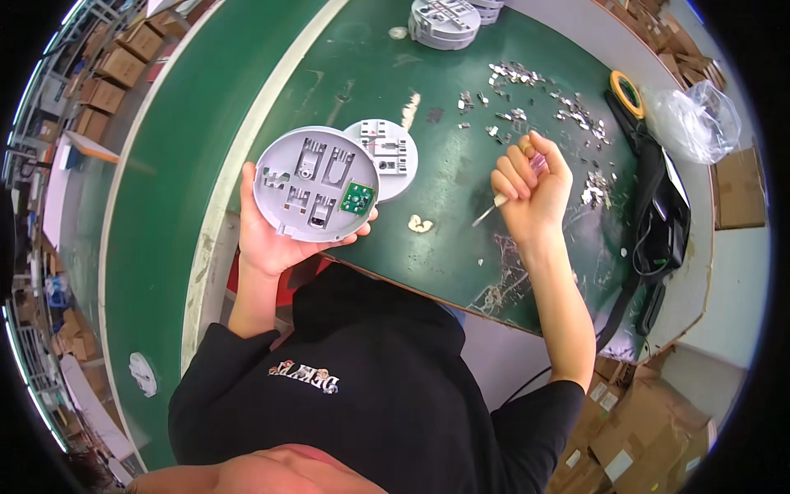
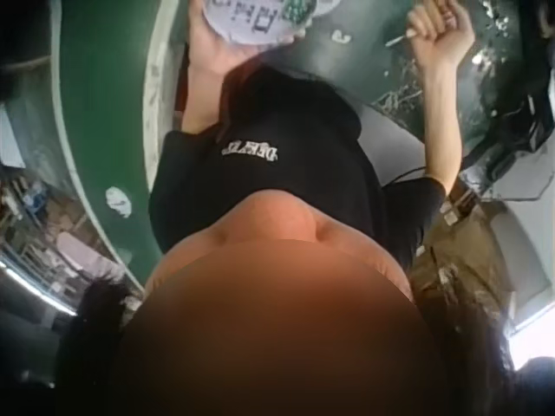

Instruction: Assembling small electronic components onto a circular base plate using a manual tool.

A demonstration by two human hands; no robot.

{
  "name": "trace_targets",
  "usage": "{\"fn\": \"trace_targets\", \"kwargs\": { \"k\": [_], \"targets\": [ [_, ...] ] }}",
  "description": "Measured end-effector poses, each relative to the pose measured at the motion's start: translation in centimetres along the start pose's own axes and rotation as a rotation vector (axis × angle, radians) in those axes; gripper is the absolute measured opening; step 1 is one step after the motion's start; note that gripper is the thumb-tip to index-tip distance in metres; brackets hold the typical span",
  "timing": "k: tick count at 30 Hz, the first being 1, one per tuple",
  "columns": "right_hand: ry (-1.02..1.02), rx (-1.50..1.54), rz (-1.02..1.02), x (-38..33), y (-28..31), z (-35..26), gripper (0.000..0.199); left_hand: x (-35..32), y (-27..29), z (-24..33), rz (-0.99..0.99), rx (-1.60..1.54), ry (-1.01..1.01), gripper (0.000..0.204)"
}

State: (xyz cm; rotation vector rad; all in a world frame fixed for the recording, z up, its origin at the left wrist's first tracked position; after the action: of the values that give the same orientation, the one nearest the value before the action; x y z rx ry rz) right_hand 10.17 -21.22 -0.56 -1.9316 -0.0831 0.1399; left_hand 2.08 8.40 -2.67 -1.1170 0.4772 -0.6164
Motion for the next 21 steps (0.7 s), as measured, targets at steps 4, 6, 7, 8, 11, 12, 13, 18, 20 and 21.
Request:
{"fn": "trace_targets", "kwargs": {
  "k": [4,6,7,8,11,12,13,18,20,21],
  "targets": [
    [-0.060,0.078,-0.075,0.4,2.5,0.2,0.022,-1.1,0.3,1.1,0.012,-0.133,-0.010,0.091],
    [-0.054,0.102,-0.068,-0.1,3.1,0.0,0.022,-2.1,0.7,2.0,0.088,-0.041,-0.108,0.093],
    [-0.048,0.109,-0.052,-0.4,3.5,0.0,0.023,-2.7,0.7,2.6,0.095,-0.026,-0.112,0.093],
    [-0.041,0.115,-0.036,-0.5,3.8,0.0,0.024,-3.2,0.9,3.5,0.183,0.033,-0.183,0.089],
    [-0.053,0.113,-0.027,-0.4,3.2,0.2,0.024,-5.3,0.7,6.9,0.690,0.434,-0.570,0.076],
    [-0.084,0.095,-0.028,-0.7,2.4,0.5,0.023,-6.4,0.3,8.2,0.918,0.695,-0.704,0.067],
    [-0.102,0.069,-0.021,-1.3,1.8,0.8,0.023,-7.2,0.0,9.3,1.235,1.000,-0.734,0.066],
    [-0.239,-0.004,-0.084,-2.9,0.4,3.0,0.026,-4.8,-1.4,9.3,2.077,1.882,-0.800,0.054],
    [-0.280,0.013,-0.131,-3.0,0.9,3.3,0.030,-0.4,-3.7,6.0,1.393,1.741,-0.807,0.049],
    [-0.305,0.035,-0.189,-3.2,0.9,3.3,0.032,1.7,-4.5,3.9,1.140,1.648,-0.700,0.045]
  ]
}}
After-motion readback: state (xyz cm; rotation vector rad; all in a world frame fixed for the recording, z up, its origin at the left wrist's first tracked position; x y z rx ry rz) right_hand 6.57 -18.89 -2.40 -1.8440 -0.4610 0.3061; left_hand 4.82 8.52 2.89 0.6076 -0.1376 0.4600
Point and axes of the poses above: each hand's wrist, its own x-axis towards the middle knuckle, its own y-axis out of the back of the hand, z = x × y, the point moved 2 cm from there along x, towards the middle knuckle, and after that the axes turned 13 degrees about y, right-handed, at the moved point
